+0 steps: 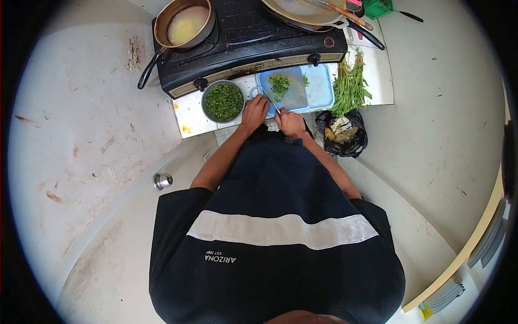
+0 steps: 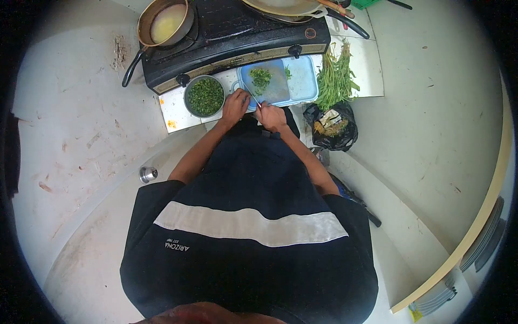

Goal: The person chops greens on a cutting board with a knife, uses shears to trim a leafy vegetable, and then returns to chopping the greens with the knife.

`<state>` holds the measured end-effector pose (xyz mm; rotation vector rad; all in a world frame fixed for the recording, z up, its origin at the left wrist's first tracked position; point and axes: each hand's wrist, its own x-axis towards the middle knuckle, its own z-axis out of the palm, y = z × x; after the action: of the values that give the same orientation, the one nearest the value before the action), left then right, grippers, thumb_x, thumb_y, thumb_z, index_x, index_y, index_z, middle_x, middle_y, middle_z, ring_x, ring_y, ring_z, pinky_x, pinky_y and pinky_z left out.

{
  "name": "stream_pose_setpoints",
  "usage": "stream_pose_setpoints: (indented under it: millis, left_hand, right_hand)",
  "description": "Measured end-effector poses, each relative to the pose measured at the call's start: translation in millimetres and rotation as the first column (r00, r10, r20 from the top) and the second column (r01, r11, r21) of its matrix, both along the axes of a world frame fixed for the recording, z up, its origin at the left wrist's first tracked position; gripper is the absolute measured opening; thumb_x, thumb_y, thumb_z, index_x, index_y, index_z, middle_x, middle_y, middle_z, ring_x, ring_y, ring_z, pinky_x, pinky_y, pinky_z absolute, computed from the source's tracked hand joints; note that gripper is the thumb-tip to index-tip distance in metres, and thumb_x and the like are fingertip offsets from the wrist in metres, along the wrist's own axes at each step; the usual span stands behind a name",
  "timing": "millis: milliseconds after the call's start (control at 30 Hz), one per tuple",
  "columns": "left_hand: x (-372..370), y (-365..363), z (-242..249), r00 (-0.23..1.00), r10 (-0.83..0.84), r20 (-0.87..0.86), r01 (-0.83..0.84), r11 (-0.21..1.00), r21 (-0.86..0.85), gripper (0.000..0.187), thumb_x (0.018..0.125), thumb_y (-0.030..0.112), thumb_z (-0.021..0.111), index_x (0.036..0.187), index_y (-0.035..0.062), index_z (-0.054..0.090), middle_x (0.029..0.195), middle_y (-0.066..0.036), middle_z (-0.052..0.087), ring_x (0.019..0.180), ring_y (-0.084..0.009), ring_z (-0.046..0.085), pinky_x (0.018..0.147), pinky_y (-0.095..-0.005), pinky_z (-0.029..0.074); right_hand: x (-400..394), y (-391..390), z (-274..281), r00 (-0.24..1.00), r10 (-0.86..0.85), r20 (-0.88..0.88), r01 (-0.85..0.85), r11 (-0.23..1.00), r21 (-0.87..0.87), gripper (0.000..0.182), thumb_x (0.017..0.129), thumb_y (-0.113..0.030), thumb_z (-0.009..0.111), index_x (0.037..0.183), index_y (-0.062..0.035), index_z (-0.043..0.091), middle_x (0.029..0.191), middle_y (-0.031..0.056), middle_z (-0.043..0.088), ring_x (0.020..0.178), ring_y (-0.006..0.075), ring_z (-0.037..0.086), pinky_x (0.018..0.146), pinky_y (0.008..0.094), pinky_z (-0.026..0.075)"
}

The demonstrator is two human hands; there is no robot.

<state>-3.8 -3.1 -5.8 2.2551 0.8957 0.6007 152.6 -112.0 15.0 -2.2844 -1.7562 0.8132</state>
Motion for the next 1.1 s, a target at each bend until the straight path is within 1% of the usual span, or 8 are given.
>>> stream_pose_setpoints:
  millis: [267,400,600,800,867,900,967,1100]
  left_hand:
    - [0.5,-1.1,-4.5,1.000,0.029,0.005,-0.029,0.999,0.022,0.010,0.092,0.011,0.068,0.099,0.0038,0.069,0.096,-0.012,0.063,0.084,-0.0362,0.066,0.076,-0.0470,0.052]
    - [0.7,-0.9,-0.9,0.999,0.034,0.006,-0.034,0.999,0.001,0.009,0.092,0.011,0.069,0.098,0.0038,0.069,0.095,-0.012,0.063,0.084,-0.0359,0.066,0.076,-0.0468,0.052]
    - [0.9,0.0,-1.8,0.999,0.032,-0.023,-0.032,0.999,-0.010,0.009,0.092,0.011,0.069,0.095,0.0033,0.069,0.095,-0.012,0.064,0.083,-0.0357,0.066,0.076,-0.0470,0.052]
    - [1.4,-2.4,-2.2,0.998,0.052,-0.043,-0.053,0.998,-0.021,0.010,0.091,0.011,0.070,0.096,0.0027,0.069,0.097,-0.012,0.065,0.083,-0.0356,0.066,0.075,-0.0469,0.052]
    - [2.0,-2.9,-3.6,0.995,0.092,0.028,-0.089,0.992,-0.092,0.011,0.092,0.011,0.070,0.098,0.0019,0.069,0.097,-0.012,0.065,0.079,-0.0329,0.067,0.074,-0.0448,0.053]
    - [2.6,-2.9,-2.4,0.995,0.093,0.028,-0.090,0.992,-0.092,0.011,0.092,0.011,0.070,0.098,0.0019,0.069,0.097,-0.012,0.065,0.079,-0.0329,0.067,0.074,-0.0448,0.053]
    - [2.8,-3.2,0.0,0.986,0.151,0.071,-0.120,0.937,-0.328,0.010,0.091,0.010,0.068,0.099,0.0029,0.068,0.095,-0.011,0.063,0.073,-0.0314,0.066,0.071,-0.0437,0.054]
    - [2.3,-3.5,2.0,0.986,0.141,0.085,-0.109,0.946,-0.307,0.010,0.091,0.008,0.068,0.098,0.0011,0.068,0.094,-0.012,0.063,0.070,-0.0305,0.066,0.068,-0.0421,0.054]
  right_hand:
    - [-0.8,0.3,-1.2,0.998,-0.058,0.028,0.059,0.998,-0.014,0.041,0.104,-0.040,0.051,0.101,0.0001,0.061,0.073,0.0278,0.070,0.071,0.0480,0.071,0.067,0.0557,0.058]
    - [-0.3,-1.3,2.4,0.998,-0.059,0.007,0.059,0.998,-0.002,0.042,0.105,-0.040,0.051,0.103,0.0002,0.061,0.073,0.0278,0.070,0.072,0.0483,0.071,0.067,0.0562,0.058]
    - [-4.9,-4.3,0.7,1.000,0.000,0.011,0.000,0.999,-0.032,0.041,0.105,-0.039,0.051,0.102,0.0008,0.061,0.072,0.0263,0.070,0.070,0.0466,0.071,0.066,0.0556,0.057]
    - [-7.3,6.4,-1.0,0.999,0.017,0.040,-0.019,0.999,0.035,0.043,0.104,-0.038,0.052,0.096,0.0025,0.062,0.071,0.0259,0.070,0.068,0.0440,0.073,0.064,0.0530,0.059]
    - [-5.3,3.6,1.6,0.999,0.011,0.040,-0.011,1.000,0.012,0.040,0.105,-0.038,0.052,0.099,0.0008,0.062,0.071,0.0255,0.070,0.069,0.0451,0.071,0.065,0.0554,0.057]
    - [-3.5,0.7,-0.9,0.999,0.012,0.040,-0.012,1.000,0.012,0.040,0.105,-0.038,0.052,0.099,0.0008,0.062,0.071,0.0255,0.070,0.069,0.0451,0.071,0.065,0.0554,0.057]
    - [-0.8,-5.4,-5.9,0.999,-0.026,0.020,0.025,1.000,0.008,0.041,0.104,-0.039,0.052,0.100,0.0008,0.062,0.072,0.0262,0.070,0.070,0.0464,0.071,0.066,0.0556,0.058]
    - [0.3,-8.0,-3.9,0.999,-0.048,0.017,0.048,0.999,0.024,0.042,0.104,-0.041,0.051,0.101,0.0005,0.062,0.073,0.0271,0.069,0.071,0.0475,0.071,0.067,0.0562,0.057]
